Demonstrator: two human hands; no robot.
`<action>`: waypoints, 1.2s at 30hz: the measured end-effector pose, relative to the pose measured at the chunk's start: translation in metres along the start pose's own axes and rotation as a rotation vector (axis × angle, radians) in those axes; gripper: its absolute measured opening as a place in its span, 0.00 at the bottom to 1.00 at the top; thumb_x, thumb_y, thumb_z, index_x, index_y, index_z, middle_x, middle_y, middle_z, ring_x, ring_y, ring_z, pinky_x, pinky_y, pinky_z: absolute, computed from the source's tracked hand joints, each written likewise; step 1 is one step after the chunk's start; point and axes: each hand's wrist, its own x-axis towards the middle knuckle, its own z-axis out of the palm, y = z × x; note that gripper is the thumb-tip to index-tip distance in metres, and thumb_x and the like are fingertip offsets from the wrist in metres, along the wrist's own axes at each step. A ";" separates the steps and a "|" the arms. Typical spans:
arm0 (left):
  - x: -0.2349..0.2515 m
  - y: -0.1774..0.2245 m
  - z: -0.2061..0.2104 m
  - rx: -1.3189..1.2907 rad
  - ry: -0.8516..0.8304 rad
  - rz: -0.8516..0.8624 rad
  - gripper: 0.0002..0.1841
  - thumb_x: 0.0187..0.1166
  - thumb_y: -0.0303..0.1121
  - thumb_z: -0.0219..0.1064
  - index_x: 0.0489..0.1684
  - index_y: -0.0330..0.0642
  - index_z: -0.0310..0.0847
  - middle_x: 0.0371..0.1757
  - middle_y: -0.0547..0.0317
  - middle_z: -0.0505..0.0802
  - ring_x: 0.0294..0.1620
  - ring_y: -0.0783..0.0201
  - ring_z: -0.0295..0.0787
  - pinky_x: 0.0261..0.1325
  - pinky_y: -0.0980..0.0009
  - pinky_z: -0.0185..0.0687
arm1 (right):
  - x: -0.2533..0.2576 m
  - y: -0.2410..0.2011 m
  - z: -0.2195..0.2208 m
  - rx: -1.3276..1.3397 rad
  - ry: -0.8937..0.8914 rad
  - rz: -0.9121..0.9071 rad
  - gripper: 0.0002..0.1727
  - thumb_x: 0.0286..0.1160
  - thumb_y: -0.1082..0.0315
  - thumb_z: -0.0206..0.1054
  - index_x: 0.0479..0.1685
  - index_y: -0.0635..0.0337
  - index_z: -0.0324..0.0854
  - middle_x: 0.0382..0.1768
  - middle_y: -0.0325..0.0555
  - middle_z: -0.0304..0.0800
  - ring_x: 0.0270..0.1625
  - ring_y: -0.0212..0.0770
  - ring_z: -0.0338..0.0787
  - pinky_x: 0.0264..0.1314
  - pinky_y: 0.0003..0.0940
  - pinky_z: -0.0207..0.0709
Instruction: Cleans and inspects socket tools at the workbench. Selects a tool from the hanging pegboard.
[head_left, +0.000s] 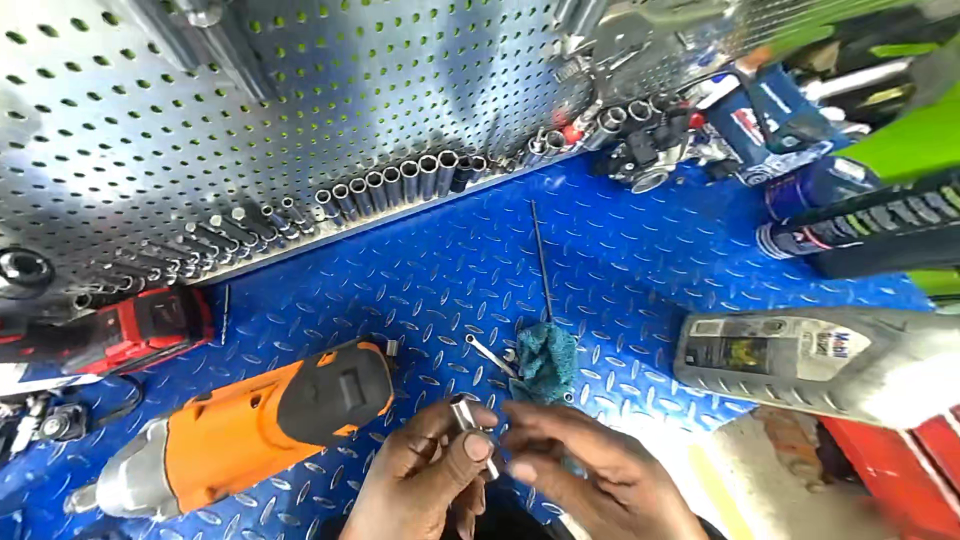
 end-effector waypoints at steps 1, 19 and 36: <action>0.000 0.000 0.000 -0.102 -0.057 -0.011 0.17 0.90 0.39 0.59 0.66 0.37 0.81 0.47 0.50 0.94 0.30 0.68 0.89 0.28 0.75 0.86 | -0.004 0.007 -0.011 -0.140 0.065 0.008 0.19 0.79 0.61 0.73 0.67 0.54 0.87 0.56 0.42 0.93 0.55 0.35 0.93 0.57 0.35 0.91; -0.035 0.035 0.059 0.435 -0.275 0.133 0.33 0.88 0.27 0.61 0.89 0.23 0.50 0.60 0.52 0.90 0.43 0.73 0.90 0.48 0.71 0.91 | -0.062 -0.046 0.013 0.313 0.223 -0.057 0.12 0.79 0.63 0.73 0.56 0.56 0.85 0.64 0.40 0.85 0.72 0.31 0.80 0.76 0.33 0.77; -0.065 0.034 0.060 0.590 -0.354 0.181 0.28 0.91 0.29 0.57 0.85 0.20 0.58 0.71 0.35 0.84 0.64 0.65 0.87 0.71 0.65 0.83 | -0.096 -0.052 -0.008 0.145 0.110 -0.203 0.09 0.79 0.63 0.73 0.44 0.60 0.89 0.51 0.43 0.90 0.61 0.30 0.85 0.66 0.26 0.79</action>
